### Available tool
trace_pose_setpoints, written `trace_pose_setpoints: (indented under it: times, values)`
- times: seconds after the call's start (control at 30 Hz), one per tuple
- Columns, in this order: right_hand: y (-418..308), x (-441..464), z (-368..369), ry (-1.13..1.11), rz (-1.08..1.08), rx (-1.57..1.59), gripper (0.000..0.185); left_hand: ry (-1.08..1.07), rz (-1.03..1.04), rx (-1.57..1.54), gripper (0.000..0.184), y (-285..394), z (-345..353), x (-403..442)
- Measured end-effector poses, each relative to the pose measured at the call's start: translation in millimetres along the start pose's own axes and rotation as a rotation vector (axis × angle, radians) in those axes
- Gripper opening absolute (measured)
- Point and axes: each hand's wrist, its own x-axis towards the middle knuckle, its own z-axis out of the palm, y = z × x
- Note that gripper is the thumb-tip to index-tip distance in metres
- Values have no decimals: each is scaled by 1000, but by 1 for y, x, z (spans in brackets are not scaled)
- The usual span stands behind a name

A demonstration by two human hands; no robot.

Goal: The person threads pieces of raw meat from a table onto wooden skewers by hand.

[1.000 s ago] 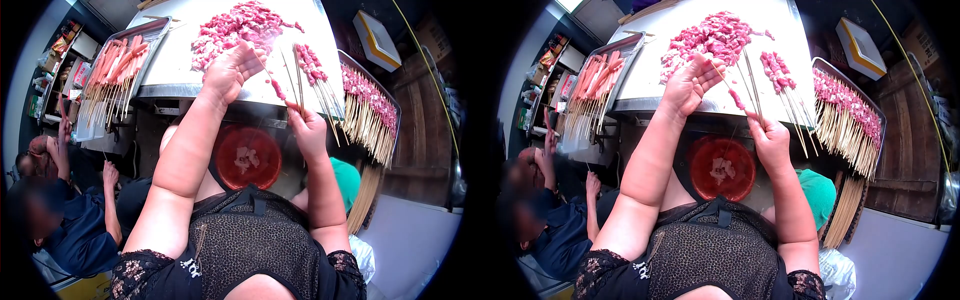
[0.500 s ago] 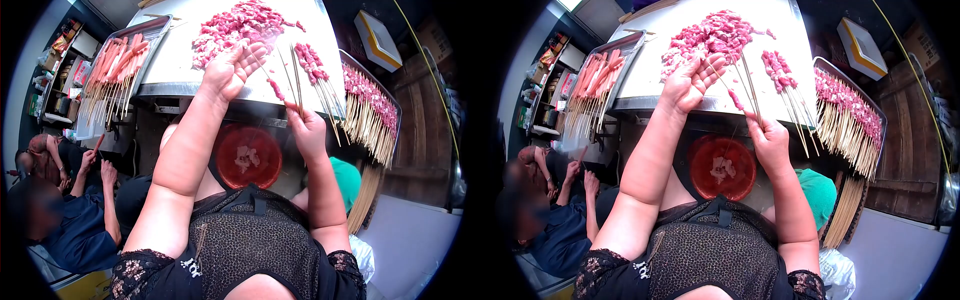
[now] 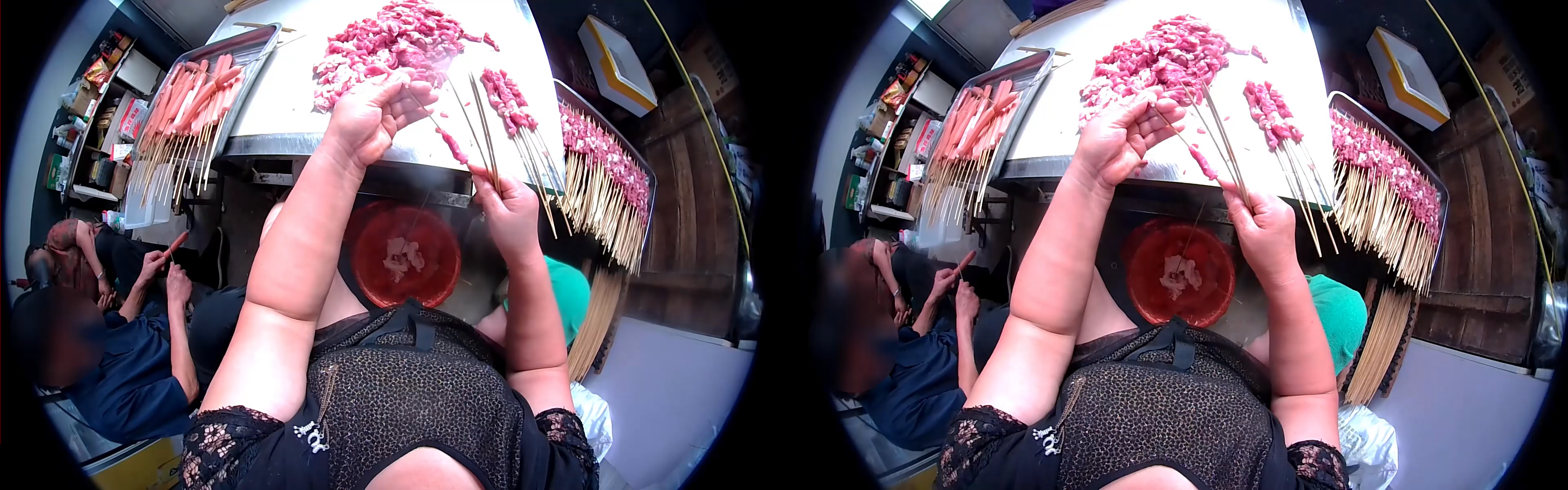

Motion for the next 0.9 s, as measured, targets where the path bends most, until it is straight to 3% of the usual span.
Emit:
trace_pose_setpoints:
  times: [0.47,0.57,0.63,0.8,0.9]
  values:
    - [-3,-2,7,-51,54,136,18,-35,39,-8,27,-1,0,-3]
    - [-4,-1,9,-67,139,261,18,-67,46,-13,27,-1,0,-4]
    - [-8,-1,7,-203,485,706,19,-80,29,-22,27,0,2,-6]
    - [0,2,14,-221,482,802,20,-71,-26,112,30,-1,16,-15]
    - [2,3,11,-46,256,588,22,-74,-22,94,37,-4,5,-8]
